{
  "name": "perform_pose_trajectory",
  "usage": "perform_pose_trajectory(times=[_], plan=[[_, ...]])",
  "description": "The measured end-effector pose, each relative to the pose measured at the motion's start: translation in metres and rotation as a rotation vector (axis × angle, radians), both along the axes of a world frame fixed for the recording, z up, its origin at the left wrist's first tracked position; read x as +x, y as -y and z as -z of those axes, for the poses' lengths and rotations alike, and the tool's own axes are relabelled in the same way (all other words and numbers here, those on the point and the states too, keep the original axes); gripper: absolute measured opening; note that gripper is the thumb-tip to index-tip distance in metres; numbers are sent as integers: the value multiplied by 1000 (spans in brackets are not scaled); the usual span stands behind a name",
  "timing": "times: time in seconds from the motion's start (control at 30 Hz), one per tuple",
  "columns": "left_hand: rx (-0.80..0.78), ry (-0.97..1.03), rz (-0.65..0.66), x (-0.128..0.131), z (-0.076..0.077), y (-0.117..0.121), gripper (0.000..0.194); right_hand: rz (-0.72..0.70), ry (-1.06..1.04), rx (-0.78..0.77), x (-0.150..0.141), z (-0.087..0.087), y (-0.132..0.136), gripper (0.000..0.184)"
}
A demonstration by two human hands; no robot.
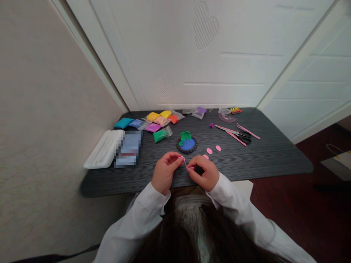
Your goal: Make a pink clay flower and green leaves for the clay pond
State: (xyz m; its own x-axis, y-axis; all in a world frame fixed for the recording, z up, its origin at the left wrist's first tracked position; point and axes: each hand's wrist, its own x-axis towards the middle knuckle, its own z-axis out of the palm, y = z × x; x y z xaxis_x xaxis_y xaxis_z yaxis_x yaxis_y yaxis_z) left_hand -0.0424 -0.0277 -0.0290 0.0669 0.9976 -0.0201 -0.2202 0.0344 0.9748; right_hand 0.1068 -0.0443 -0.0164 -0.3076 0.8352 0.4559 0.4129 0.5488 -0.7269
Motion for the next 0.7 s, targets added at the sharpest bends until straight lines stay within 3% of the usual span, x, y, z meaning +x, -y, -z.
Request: perform_pose_trajectory(times=[0.27,0.7], plan=[[-15,42,8,1,0,1,13,84,-175,-46,1,5,-3,6],[-3,-19,106,2,-2,3,11,78,-162,-72,-3,8,-4,4]])
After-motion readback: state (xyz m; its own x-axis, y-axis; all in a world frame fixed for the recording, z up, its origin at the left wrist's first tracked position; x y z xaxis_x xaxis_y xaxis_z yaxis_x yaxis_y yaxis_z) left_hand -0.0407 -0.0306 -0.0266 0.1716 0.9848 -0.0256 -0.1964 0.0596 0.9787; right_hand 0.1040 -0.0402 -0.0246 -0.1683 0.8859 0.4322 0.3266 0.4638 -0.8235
